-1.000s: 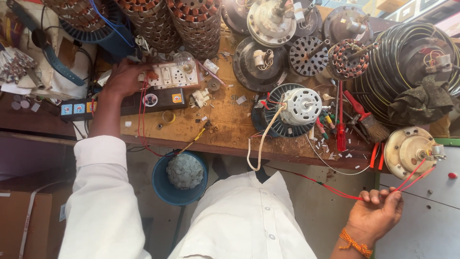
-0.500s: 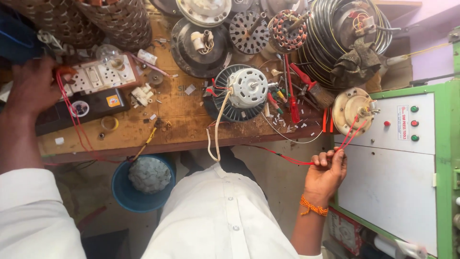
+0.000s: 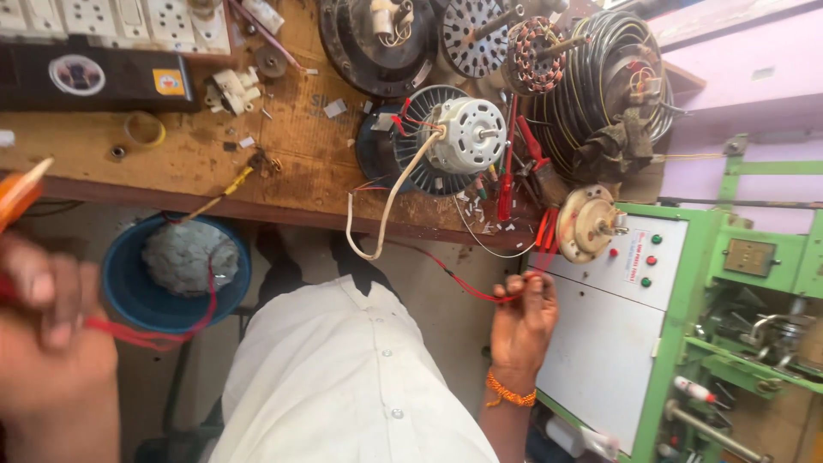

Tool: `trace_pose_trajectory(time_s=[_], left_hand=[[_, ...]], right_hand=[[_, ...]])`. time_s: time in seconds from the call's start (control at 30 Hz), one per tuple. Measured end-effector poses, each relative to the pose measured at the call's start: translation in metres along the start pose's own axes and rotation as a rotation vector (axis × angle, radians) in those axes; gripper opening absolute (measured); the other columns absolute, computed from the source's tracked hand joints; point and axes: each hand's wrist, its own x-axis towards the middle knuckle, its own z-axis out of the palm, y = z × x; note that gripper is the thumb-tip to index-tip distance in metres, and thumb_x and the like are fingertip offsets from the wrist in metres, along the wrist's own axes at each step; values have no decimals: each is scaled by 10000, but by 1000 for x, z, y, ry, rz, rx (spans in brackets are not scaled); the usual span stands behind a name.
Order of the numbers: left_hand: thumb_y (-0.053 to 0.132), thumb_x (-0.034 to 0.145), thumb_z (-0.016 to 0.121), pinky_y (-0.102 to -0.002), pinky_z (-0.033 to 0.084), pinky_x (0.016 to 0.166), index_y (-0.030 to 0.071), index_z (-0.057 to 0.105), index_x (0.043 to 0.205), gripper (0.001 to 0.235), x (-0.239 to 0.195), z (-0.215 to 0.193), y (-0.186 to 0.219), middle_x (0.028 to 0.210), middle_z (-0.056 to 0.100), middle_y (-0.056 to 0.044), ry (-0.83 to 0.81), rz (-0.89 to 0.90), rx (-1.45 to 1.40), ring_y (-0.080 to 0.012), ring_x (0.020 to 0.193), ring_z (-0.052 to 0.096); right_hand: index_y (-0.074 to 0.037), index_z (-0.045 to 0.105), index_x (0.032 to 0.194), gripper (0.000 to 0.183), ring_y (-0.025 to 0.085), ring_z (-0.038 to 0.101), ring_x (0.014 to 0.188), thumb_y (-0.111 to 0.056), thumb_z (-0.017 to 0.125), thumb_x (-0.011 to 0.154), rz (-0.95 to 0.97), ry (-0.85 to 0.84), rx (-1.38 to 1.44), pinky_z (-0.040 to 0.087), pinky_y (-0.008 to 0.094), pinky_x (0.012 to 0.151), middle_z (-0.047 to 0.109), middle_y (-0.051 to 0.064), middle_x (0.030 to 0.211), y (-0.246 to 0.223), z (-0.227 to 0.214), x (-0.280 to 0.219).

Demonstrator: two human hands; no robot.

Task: The person works on an electric motor on a cluttered workbench, using a red test probe to check connections and then attaching a red power cord with an orange plug to the motor terminals. The person manipulates wires and tools throughout the process.

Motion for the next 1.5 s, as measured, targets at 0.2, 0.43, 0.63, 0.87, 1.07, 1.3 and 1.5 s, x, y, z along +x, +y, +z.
trace_pose_trajectory(time_s=[0.2,0.43,0.63,0.87,1.07,1.3,1.5], left_hand=[[201,1009,700,-232,448,738,45,626,950,183,-75,77,-19,1137,617,-124,25,139,188,-121,799,521],[233,884,795,-361,475,1062,24,692,1255,438,-83,166,-59,1326,610,-146,114,-176,-50,-196,1169,612],[151,1102,693,-368,430,1230,-3,686,1217,192,-104,168,-108,1330,655,-81,87,45,-152,-194,1273,604],[220,1149,673,-336,536,1062,73,676,1139,147,-87,171,-119,1231,674,-57,154,171,-130,-181,1155,644],[196,1206,629,-248,470,787,66,579,1131,159,-72,157,-65,1155,600,-54,304,313,28,-125,841,583],[203,1198,596,-230,428,726,77,566,1114,154,-102,159,-66,1093,575,-47,430,358,196,-114,740,545],[202,1210,580,-205,387,683,63,547,1076,196,-127,164,-77,1025,542,-42,561,408,180,-95,715,487]], right_hand=[[-35,660,1087,118,155,605,891,-51,725,991,213,-584,-50,550,320,799,603,57,983,-9,100,-41],[-27,679,1179,238,92,706,947,-41,812,981,-87,-1140,-418,593,225,849,725,45,1089,22,194,-83],[-90,624,1305,356,111,744,1018,-100,761,977,-182,-1249,-592,622,224,931,724,20,1181,20,182,-67],[-99,704,1168,362,128,748,903,60,634,851,-569,-930,-842,596,256,793,760,40,1025,-46,132,37],[-86,696,1182,252,213,691,880,-160,775,955,-1121,-981,-1240,571,359,784,730,51,1007,-77,126,156],[-137,685,1055,177,159,677,856,-166,775,905,-1509,-1383,-1564,561,320,735,698,3,929,-68,159,209],[-108,643,1059,389,131,667,800,-296,738,732,-1734,-1698,-1575,588,273,744,665,10,918,-66,170,230]])
